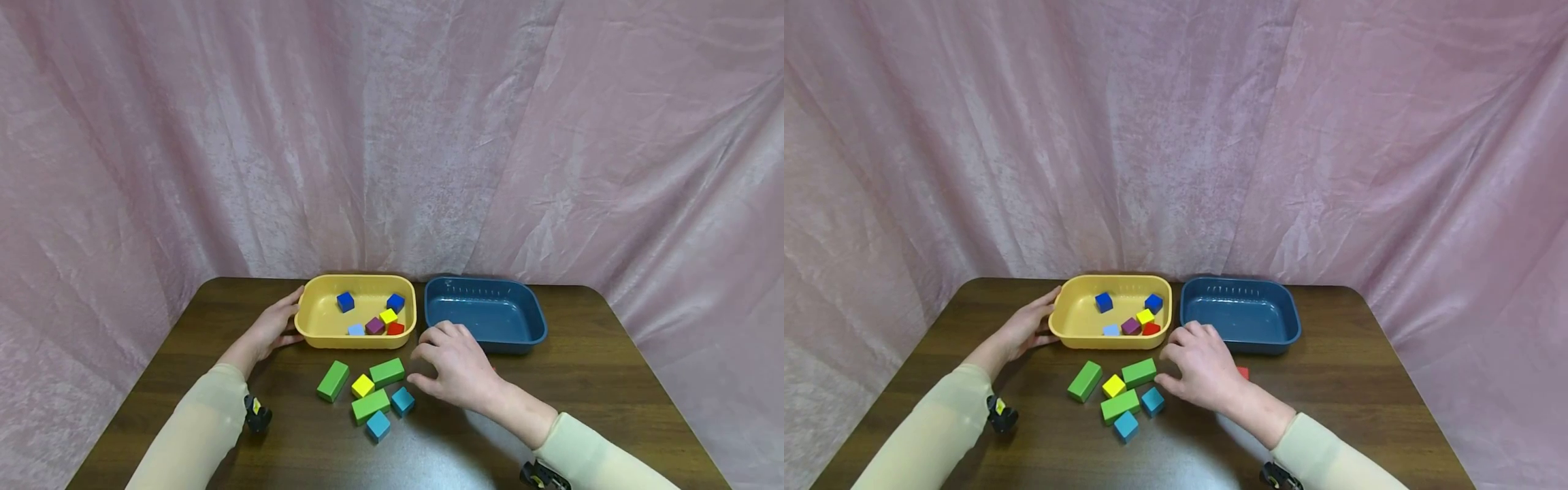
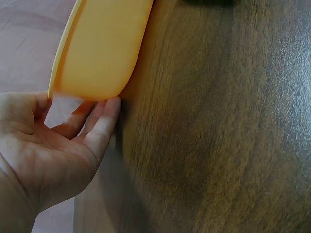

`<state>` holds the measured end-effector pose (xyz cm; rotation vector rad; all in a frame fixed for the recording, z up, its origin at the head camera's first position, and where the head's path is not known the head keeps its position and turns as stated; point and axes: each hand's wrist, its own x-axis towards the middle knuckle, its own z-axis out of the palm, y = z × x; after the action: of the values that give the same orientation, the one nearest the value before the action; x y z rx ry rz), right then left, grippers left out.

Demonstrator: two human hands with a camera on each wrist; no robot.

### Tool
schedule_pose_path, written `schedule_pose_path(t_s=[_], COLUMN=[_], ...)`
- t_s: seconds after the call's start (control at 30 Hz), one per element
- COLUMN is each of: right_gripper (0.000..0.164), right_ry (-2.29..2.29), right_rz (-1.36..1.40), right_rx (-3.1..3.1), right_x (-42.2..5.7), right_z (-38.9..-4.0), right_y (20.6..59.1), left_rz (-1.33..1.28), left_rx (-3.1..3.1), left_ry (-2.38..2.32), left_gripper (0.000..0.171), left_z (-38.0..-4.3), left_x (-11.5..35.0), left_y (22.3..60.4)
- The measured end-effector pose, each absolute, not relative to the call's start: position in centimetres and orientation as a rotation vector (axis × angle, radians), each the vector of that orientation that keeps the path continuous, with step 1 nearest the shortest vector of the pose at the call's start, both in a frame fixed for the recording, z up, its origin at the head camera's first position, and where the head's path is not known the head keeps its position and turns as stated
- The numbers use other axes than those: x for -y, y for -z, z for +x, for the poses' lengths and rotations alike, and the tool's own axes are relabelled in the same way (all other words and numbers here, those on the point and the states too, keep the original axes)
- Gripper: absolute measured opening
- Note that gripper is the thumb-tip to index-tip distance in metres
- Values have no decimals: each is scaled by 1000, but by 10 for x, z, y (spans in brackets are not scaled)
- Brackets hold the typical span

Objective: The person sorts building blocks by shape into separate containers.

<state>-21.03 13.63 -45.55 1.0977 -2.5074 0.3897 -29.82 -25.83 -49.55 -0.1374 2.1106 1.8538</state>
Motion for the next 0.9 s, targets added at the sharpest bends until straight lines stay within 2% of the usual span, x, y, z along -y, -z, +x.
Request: schedule_pose_path(t_s=[0.9], right_gripper=[41], right_ry=[-333], right_rz=[1085], right_rx=[2709], right_x=[-125], right_z=[-191], right_y=[495], left_rz=[-145], left_rx=[-2093], left_ry=[-1880], left_gripper=[57], left_z=[-296], left_x=[257], left_y=[491])
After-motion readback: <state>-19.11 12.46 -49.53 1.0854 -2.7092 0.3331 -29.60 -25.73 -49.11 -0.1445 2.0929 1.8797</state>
